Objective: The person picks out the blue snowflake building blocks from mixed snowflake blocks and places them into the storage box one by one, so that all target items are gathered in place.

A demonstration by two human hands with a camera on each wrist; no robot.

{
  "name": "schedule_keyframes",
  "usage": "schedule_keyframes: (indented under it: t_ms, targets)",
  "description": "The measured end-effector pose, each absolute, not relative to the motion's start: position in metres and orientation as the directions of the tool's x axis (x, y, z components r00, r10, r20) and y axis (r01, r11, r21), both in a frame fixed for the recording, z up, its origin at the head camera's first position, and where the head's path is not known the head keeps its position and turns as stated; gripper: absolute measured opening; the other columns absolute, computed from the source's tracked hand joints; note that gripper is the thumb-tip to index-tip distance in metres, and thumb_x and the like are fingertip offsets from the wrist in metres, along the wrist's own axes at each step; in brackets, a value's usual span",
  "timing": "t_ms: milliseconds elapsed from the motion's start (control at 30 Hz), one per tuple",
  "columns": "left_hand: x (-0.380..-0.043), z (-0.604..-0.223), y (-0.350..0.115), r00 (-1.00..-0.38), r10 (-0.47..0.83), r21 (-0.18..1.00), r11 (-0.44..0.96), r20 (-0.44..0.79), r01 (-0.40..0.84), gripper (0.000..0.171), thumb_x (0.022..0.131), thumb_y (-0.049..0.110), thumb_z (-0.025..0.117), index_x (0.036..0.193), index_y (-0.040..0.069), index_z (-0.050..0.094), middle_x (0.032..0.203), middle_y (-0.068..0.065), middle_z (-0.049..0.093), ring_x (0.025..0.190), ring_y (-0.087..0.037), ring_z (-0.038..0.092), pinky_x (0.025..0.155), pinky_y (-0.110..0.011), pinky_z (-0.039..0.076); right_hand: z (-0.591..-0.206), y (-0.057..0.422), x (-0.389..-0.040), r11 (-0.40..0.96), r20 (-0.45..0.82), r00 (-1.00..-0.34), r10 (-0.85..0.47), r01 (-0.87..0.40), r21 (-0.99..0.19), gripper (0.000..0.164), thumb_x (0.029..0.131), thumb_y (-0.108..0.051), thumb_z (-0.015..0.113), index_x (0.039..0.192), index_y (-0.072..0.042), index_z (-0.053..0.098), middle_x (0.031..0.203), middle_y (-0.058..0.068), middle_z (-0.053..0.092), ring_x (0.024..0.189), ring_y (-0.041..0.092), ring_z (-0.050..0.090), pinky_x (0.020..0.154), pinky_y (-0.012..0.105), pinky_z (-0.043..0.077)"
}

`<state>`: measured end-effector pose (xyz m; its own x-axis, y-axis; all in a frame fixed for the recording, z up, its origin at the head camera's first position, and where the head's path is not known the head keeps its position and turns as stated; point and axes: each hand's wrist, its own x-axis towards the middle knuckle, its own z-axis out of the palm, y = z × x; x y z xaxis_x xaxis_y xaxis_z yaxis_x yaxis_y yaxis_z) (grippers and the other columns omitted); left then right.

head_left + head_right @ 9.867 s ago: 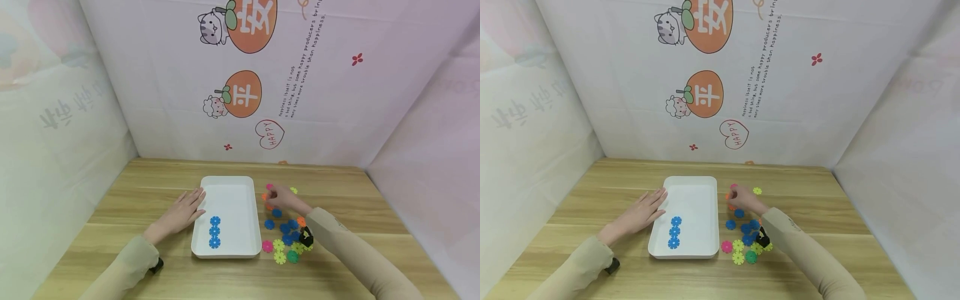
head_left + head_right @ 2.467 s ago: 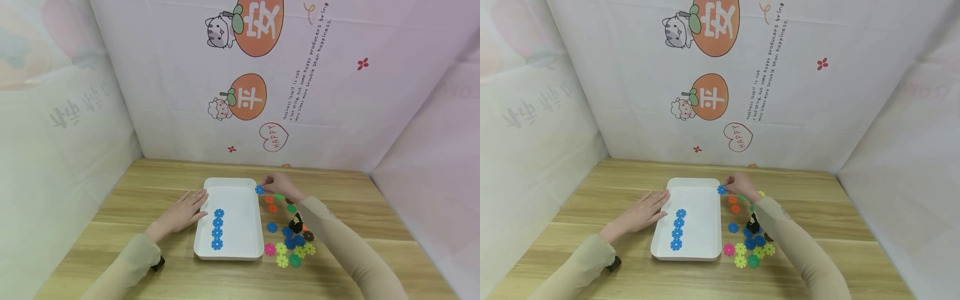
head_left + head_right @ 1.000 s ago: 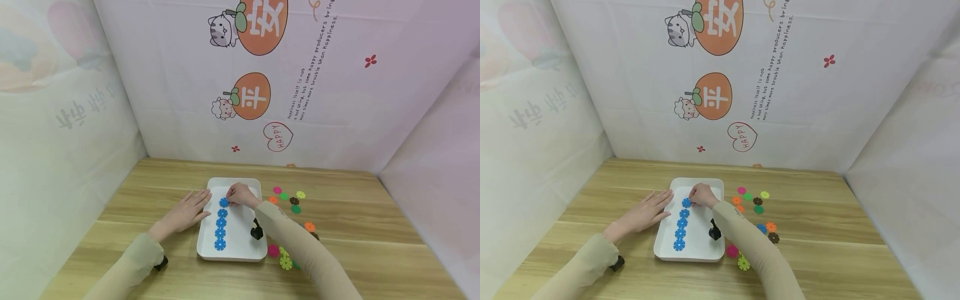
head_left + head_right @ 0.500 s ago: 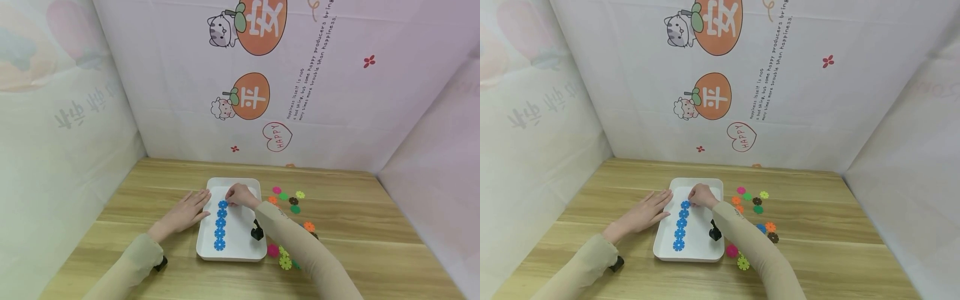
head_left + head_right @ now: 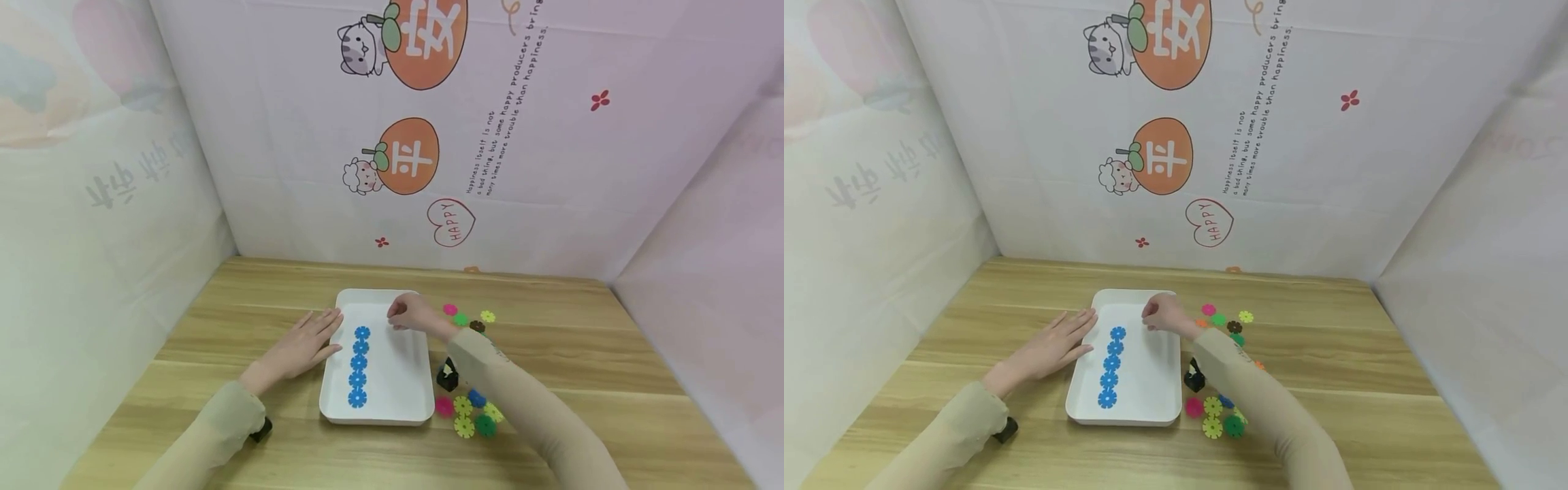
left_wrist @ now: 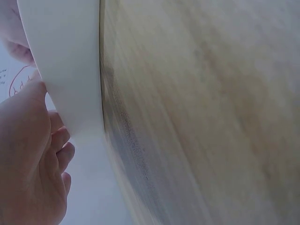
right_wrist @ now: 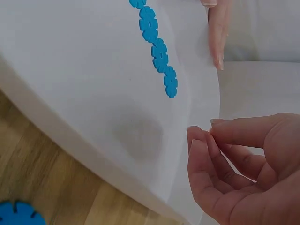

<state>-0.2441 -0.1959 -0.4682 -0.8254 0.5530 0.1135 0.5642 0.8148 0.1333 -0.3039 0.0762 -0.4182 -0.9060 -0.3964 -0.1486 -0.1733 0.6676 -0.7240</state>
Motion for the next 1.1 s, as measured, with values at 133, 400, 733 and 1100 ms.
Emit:
schedule_keyframes:
  t_ms: [133,400,733,1100]
  targets:
    - [-0.245,-0.469,-0.197,-0.824,0.556,0.127,0.814,0.110,0.566,0.067,0.104,0.047,0.042,0.157,0.007,0.027,0.165,-0.011,0.025,0.152,-0.031,0.027,0.124,-0.057,0.020,-0.408,0.100,-0.297,0.648,-0.129,-0.896,-0.426,-0.202,-0.734,0.010,0.094,-0.005,0.063,0.099,0.004,0.065,0.093,0.016,0.069,0.087,0.029,0.072,0.081,0.036,0.062]
    - [-0.245,-0.468,-0.196,-0.824,0.555,0.135,0.813,0.114,0.566,0.067,0.104,0.046,0.043,0.157,0.007,0.027,0.165,-0.012,0.026,0.152,-0.031,0.027,0.124,-0.057,0.021,-0.403,0.150,-0.285,0.652,-0.066,-0.909,-0.412,-0.243,-0.718,0.010,0.093,-0.009,0.065,0.097,0.001,0.066,0.093,0.014,0.069,0.084,0.028,0.068,0.076,0.040,0.060]
    - [-0.244,-0.467,-0.194,-0.821,0.559,0.127,0.811,0.117,0.571,0.066,0.104,0.045,0.044,0.156,0.006,0.029,0.164,-0.013,0.027,0.151,-0.032,0.029,0.123,-0.058,0.022,-0.409,0.198,-0.257,0.708,-0.144,-0.926,-0.349,-0.160,-0.688,0.013,0.093,-0.011,0.066,0.100,0.000,0.067,0.097,0.013,0.069,0.084,0.018,0.061,0.073,0.035,0.056]
    - [-0.243,-0.467,-0.194,-0.825,0.552,0.119,0.817,0.118,0.564,0.067,0.104,0.046,0.044,0.156,0.006,0.029,0.164,-0.012,0.027,0.151,-0.031,0.029,0.123,-0.058,0.023,-0.423,0.243,-0.239,0.691,-0.092,-0.911,-0.402,-0.236,-0.683,0.016,0.089,-0.008,0.070,0.098,0.004,0.066,0.093,0.014,0.069,0.082,0.016,0.061,0.066,0.024,0.052]
